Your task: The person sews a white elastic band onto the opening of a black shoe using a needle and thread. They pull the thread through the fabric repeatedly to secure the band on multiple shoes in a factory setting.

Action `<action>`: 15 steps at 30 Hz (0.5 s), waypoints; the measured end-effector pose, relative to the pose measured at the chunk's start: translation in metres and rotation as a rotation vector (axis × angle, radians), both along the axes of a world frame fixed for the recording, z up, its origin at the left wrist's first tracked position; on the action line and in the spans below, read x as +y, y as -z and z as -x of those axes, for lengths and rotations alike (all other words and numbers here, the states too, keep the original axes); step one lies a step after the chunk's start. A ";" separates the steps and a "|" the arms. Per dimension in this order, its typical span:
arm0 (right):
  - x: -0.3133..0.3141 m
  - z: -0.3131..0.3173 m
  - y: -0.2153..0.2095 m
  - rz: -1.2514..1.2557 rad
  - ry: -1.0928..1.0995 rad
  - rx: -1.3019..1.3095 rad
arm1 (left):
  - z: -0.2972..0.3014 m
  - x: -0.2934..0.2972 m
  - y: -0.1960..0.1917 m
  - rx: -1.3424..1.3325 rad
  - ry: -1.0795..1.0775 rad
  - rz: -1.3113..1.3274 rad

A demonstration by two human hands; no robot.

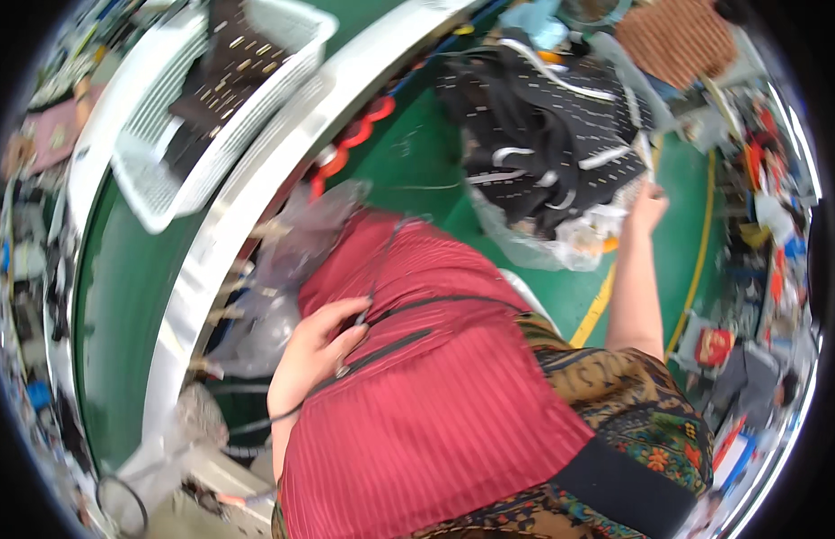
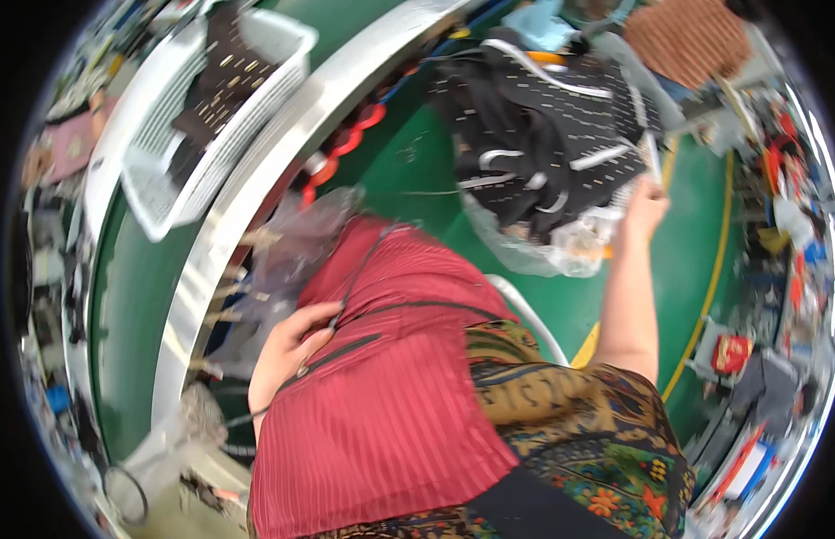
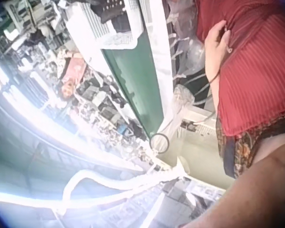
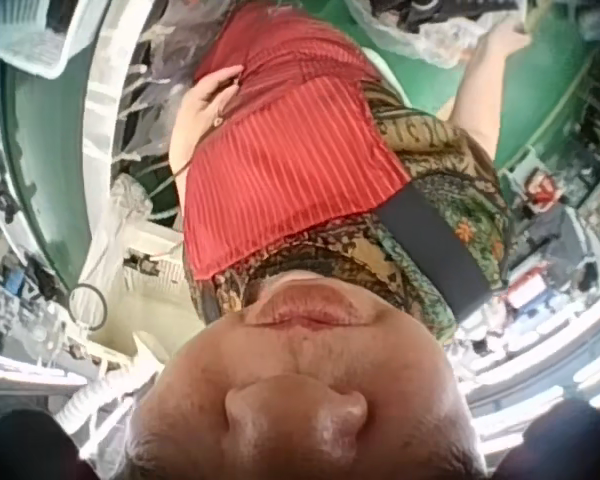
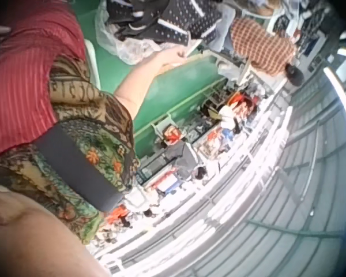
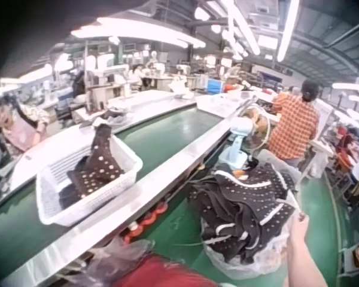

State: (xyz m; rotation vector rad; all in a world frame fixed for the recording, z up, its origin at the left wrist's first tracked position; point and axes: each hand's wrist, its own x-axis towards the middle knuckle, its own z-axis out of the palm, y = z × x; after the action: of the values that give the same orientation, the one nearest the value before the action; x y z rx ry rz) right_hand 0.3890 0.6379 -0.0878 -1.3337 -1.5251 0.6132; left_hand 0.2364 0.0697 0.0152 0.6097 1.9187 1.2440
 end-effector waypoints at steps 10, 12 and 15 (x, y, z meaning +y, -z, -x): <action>-0.287 0.162 -0.112 0.223 -1.808 -0.274 | -0.016 0.004 -0.001 -0.047 -0.124 -0.116; -0.332 0.169 -0.100 0.311 -2.181 -0.383 | -0.016 0.003 -0.011 -0.168 -0.153 -0.081; -0.361 0.176 -0.077 0.386 -2.569 -0.622 | -0.024 -0.004 -0.006 -0.285 -0.236 -0.143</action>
State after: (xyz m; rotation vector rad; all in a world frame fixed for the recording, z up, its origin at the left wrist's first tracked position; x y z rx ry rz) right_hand 0.2127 0.2767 -0.0110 1.3615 -3.0025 1.9649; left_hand 0.2602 0.0656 0.0210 0.2626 1.7074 1.5375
